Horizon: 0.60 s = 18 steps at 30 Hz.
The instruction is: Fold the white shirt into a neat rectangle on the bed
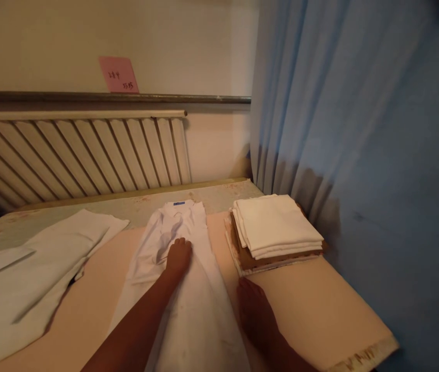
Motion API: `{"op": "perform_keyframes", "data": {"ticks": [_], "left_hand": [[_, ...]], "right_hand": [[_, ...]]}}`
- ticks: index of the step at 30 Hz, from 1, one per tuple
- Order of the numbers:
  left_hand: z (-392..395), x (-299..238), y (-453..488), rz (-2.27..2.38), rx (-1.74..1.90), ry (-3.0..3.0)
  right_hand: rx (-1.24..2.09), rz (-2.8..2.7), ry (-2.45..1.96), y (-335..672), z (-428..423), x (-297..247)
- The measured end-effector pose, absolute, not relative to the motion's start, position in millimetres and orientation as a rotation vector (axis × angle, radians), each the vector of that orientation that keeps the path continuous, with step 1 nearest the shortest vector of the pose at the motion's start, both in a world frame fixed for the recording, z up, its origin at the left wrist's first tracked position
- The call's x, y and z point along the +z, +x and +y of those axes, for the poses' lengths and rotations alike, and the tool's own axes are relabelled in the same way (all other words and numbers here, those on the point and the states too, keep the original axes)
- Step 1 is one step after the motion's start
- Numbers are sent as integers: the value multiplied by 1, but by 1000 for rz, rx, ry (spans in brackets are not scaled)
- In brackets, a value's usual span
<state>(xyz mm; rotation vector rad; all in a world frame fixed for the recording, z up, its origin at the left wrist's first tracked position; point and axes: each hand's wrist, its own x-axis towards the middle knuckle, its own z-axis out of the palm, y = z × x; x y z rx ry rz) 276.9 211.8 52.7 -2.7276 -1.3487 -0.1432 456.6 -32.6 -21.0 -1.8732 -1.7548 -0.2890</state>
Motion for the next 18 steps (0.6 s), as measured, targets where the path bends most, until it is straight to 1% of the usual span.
{"op": "perform_keyframes", "data": {"ticks": [5, 8, 13, 18], "left_hand": [[165, 48, 288, -1157, -129, -2893], [132, 39, 288, -1148, -132, -2943], [101, 27, 267, -1267, -257, -2915], [110, 34, 221, -1587, -525, -2607]], "right_hand": [[-363, -1760, -1866, 458, -31, -31], [-412, -1783, -1840, 460, -32, -36], [-406, -1795, -1838, 461, -33, -36], [-373, -1787, -1871, 458, -34, -29]]}}
